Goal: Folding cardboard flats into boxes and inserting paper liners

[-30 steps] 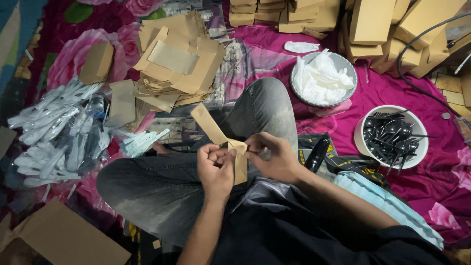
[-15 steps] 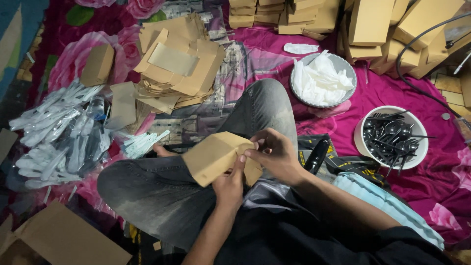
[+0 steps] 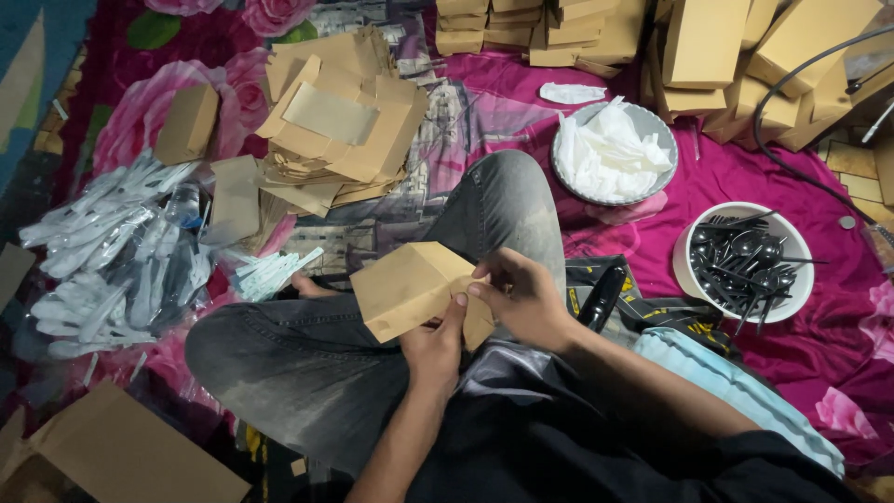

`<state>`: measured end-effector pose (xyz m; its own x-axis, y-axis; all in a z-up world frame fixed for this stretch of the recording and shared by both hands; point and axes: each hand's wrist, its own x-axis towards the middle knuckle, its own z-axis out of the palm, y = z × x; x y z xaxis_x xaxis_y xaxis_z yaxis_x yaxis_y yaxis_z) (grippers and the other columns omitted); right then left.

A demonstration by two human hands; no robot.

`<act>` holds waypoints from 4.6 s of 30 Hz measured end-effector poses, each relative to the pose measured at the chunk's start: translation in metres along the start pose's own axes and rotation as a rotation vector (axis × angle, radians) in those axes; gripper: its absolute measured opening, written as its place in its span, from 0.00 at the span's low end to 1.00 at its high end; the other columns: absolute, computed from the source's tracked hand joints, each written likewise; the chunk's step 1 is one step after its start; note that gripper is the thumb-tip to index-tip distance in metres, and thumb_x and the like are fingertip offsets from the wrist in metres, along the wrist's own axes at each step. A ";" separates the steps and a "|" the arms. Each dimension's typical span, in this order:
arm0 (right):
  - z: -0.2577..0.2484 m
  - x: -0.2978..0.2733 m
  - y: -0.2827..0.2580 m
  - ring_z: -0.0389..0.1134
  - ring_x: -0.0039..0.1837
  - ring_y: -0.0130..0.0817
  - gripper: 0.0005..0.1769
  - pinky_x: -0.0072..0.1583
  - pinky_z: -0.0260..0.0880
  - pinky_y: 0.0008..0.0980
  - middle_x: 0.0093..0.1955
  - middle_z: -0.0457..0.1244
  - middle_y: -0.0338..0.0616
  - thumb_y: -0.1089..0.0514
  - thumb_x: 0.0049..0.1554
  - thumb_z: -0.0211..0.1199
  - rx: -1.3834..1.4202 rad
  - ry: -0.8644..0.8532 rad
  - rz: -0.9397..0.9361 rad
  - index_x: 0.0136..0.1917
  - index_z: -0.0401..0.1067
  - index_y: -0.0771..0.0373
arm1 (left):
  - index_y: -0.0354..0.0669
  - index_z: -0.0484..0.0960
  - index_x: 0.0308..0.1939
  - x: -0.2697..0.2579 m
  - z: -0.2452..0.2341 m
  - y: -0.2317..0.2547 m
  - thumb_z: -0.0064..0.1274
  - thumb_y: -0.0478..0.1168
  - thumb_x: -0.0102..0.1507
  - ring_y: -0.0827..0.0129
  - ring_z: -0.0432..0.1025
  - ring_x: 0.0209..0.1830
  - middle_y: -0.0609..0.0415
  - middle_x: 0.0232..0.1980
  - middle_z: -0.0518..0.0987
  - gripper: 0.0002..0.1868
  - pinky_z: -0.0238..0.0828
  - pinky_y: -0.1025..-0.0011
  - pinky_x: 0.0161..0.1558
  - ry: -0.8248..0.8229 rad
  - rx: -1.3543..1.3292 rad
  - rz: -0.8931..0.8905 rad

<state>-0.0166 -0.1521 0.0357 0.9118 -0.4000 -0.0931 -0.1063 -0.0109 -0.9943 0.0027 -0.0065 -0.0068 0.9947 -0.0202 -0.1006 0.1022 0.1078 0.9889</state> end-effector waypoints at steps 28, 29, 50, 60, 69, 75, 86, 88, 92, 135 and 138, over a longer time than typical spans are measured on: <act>0.007 0.001 0.018 0.60 0.34 0.28 0.12 0.39 0.62 0.28 0.30 0.58 0.39 0.63 0.50 0.76 -0.070 0.030 -0.091 0.47 0.77 0.59 | 0.31 0.85 0.48 0.008 -0.009 0.004 0.66 0.28 0.57 0.61 0.78 0.48 0.41 0.45 0.86 0.15 0.77 0.55 0.47 -0.088 0.013 0.068; 0.007 0.001 0.018 0.60 0.33 0.29 0.11 0.39 0.62 0.29 0.29 0.58 0.39 0.63 0.50 0.75 -0.088 0.032 -0.090 0.47 0.77 0.59 | 0.32 0.86 0.47 0.008 -0.009 0.002 0.66 0.28 0.56 0.64 0.77 0.46 0.44 0.44 0.86 0.15 0.76 0.56 0.46 -0.083 0.024 0.075; -0.016 0.013 0.001 0.62 0.34 0.31 0.24 0.38 0.62 0.27 0.31 0.59 0.38 0.65 0.40 0.82 -0.069 -0.177 0.141 0.47 0.73 0.63 | 0.34 0.85 0.38 0.009 -0.008 0.038 0.72 0.36 0.54 0.72 0.71 0.26 0.50 0.25 0.80 0.13 0.72 0.69 0.33 -0.039 0.219 0.049; -0.036 0.024 0.011 0.66 0.35 0.35 0.16 0.38 0.68 0.35 0.31 0.63 0.45 0.56 0.44 0.79 -0.266 -0.314 0.089 0.43 0.76 0.59 | 0.39 0.86 0.32 0.009 -0.011 0.038 0.69 0.37 0.55 0.73 0.71 0.25 0.54 0.23 0.78 0.08 0.71 0.71 0.31 -0.110 0.307 0.016; -0.028 0.023 0.019 0.66 0.36 0.30 0.13 0.40 0.67 0.28 0.31 0.62 0.39 0.63 0.42 0.77 -0.081 -0.212 0.146 0.41 0.76 0.62 | 0.33 0.87 0.42 0.009 -0.014 0.013 0.68 0.35 0.58 0.76 0.72 0.32 0.49 0.31 0.84 0.11 0.76 0.65 0.36 -0.147 0.209 0.048; -0.028 0.019 0.020 0.71 0.33 0.34 0.18 0.39 0.69 0.30 0.30 0.67 0.49 0.64 0.44 0.79 0.077 -0.257 0.108 0.44 0.72 0.67 | 0.31 0.86 0.42 0.010 -0.015 0.028 0.66 0.34 0.58 0.76 0.71 0.34 0.53 0.33 0.83 0.11 0.76 0.67 0.37 -0.211 0.175 0.044; -0.018 0.015 0.018 0.65 0.38 0.34 0.26 0.43 0.65 0.30 0.34 0.64 0.46 0.68 0.47 0.77 0.003 -0.398 0.155 0.56 0.68 0.62 | 0.30 0.83 0.48 0.013 -0.016 0.040 0.67 0.39 0.58 0.52 0.79 0.51 0.38 0.46 0.84 0.19 0.76 0.55 0.48 -0.266 0.491 0.341; -0.025 0.018 0.019 0.64 0.40 0.34 0.28 0.45 0.65 0.30 0.36 0.65 0.46 0.68 0.48 0.76 -0.025 -0.425 0.153 0.58 0.66 0.62 | 0.29 0.82 0.48 0.016 -0.015 0.061 0.66 0.39 0.58 0.46 0.78 0.53 0.36 0.47 0.83 0.19 0.76 0.52 0.50 -0.281 0.577 0.440; -0.036 0.029 -0.021 0.68 0.53 0.37 0.42 0.54 0.70 0.39 0.53 0.66 0.49 0.51 0.42 0.85 -0.077 -0.458 -0.016 0.64 0.65 0.59 | 0.33 0.84 0.43 0.039 -0.032 0.049 0.59 0.36 0.60 0.44 0.78 0.42 0.39 0.36 0.81 0.11 0.75 0.49 0.47 -0.382 1.105 0.914; 0.089 0.303 0.083 0.63 0.68 0.68 0.45 0.66 0.65 0.65 0.63 0.61 0.62 0.56 0.42 0.68 -0.439 0.063 -0.290 0.72 0.59 0.56 | 0.50 0.85 0.43 0.307 -0.110 -0.012 0.56 0.37 0.61 0.58 0.74 0.51 0.55 0.40 0.80 0.07 0.74 0.59 0.46 -0.663 1.344 0.951; 0.062 0.270 0.081 0.64 0.67 0.48 0.36 0.67 0.62 0.61 0.64 0.60 0.39 0.43 0.46 0.69 -0.908 0.113 -0.336 0.67 0.66 0.43 | 0.47 0.85 0.50 0.303 -0.112 -0.042 0.56 0.36 0.64 0.57 0.74 0.53 0.54 0.44 0.82 0.11 0.74 0.50 0.48 -0.624 1.432 0.881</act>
<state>0.2459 -0.2048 -0.0728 0.9122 -0.3316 0.2407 -0.1559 -0.8241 -0.5446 0.3008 0.0946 -0.0906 0.5615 -0.8095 0.1714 -0.8266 -0.5580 0.0727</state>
